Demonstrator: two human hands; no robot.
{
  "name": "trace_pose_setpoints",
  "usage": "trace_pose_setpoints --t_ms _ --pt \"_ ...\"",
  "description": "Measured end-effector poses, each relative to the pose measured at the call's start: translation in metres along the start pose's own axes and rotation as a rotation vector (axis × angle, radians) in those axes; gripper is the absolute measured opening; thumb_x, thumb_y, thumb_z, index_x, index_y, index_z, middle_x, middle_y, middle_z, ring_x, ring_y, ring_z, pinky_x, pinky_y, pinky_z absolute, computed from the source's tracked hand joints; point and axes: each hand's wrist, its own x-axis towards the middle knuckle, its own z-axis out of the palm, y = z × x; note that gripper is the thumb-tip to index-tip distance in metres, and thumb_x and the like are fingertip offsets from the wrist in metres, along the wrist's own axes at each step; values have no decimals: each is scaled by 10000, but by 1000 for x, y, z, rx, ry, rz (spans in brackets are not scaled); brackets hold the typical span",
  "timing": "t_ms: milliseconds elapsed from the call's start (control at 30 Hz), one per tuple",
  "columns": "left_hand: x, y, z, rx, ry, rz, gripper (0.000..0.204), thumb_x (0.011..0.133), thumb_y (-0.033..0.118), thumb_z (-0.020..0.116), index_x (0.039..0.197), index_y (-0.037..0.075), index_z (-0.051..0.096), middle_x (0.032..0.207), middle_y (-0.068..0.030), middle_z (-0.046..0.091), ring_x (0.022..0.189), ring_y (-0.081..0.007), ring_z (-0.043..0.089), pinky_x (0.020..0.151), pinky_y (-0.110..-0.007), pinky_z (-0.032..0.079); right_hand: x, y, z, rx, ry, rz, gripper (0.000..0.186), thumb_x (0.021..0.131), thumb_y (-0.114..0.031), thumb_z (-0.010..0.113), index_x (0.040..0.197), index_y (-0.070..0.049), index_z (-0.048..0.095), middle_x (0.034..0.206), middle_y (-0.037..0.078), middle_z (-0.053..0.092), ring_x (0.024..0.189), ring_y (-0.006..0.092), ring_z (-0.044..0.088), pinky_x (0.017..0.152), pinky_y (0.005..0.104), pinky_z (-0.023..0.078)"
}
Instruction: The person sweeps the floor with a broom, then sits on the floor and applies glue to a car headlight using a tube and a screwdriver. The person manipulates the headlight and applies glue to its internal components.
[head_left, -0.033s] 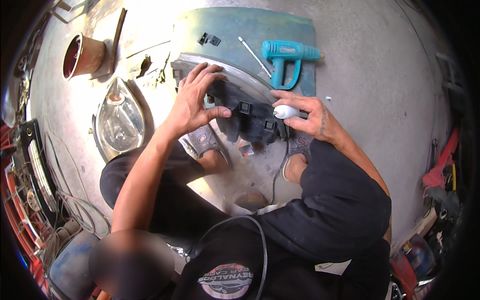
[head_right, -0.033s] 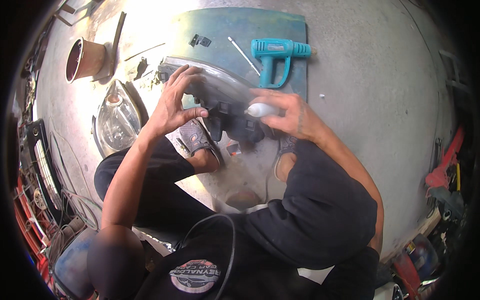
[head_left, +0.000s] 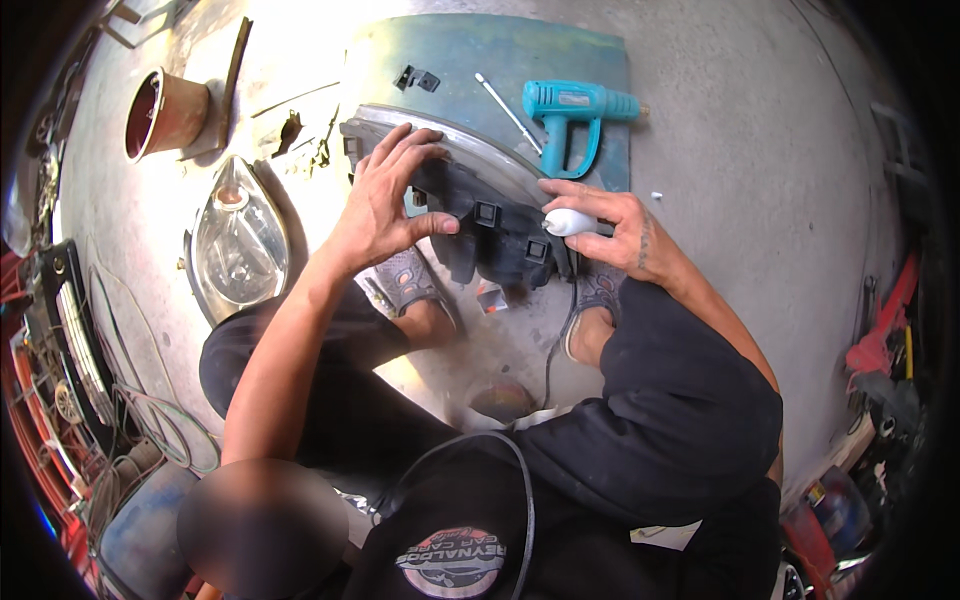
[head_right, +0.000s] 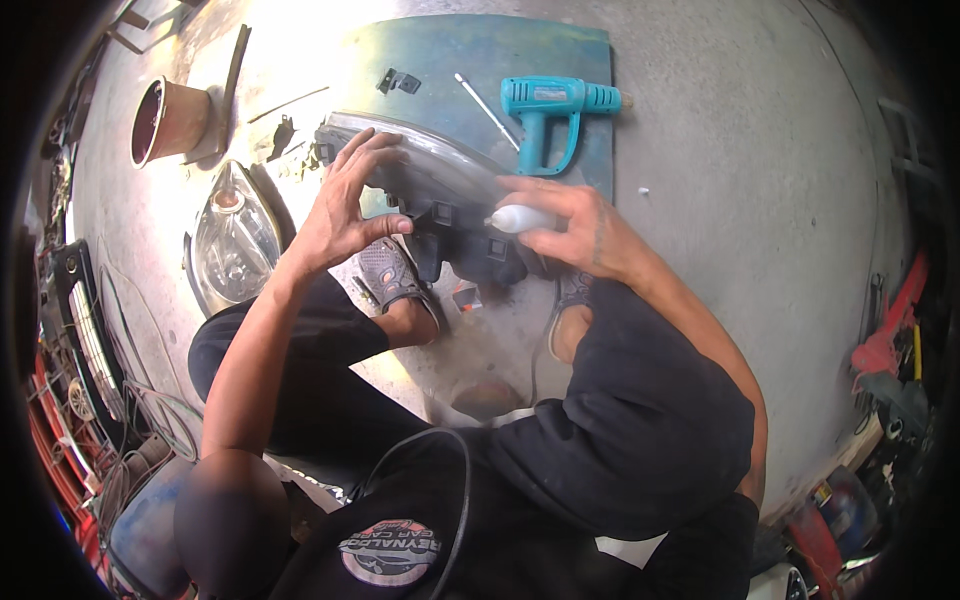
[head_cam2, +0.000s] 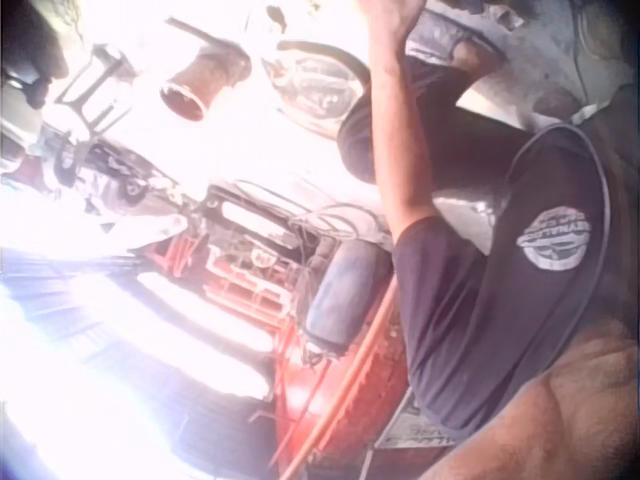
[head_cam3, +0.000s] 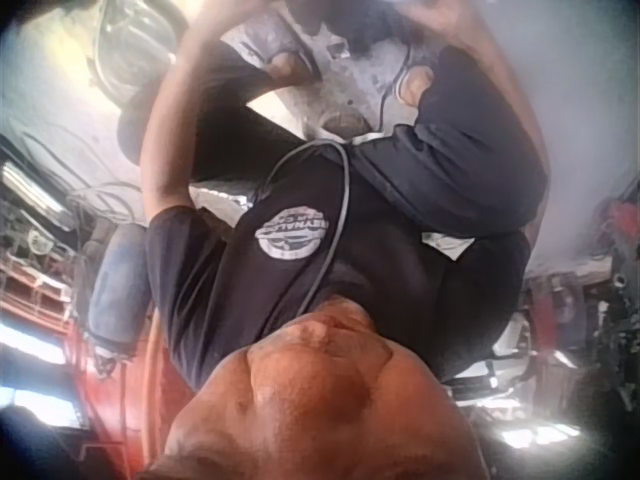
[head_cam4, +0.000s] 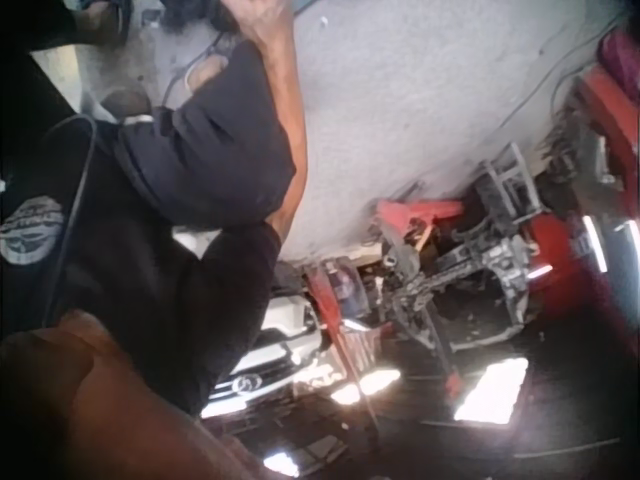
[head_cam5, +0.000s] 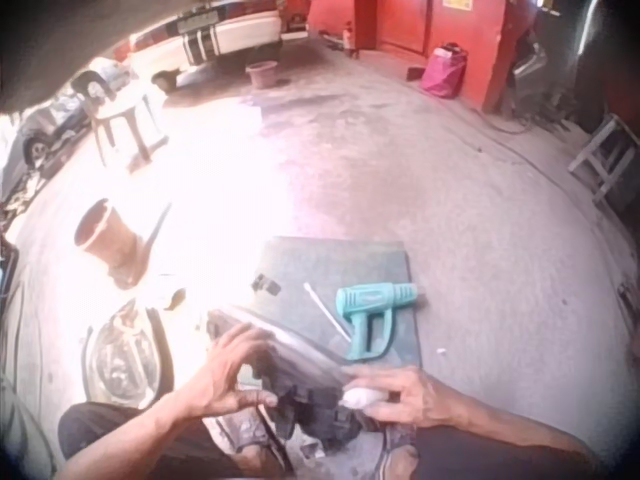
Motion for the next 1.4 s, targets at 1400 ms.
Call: trace_pose_setpoints --t_ms 1400 --pt "16 -35 -13 -118 -54 -122 1031 804 702 816 1538 44 513 1646 -192 464 1555 -395 409 1264 -520 351 19 8 2 252 52 26 413 911 -54 688 1318 5 723 1506 111 662 1319 220 636 1140 361 470"
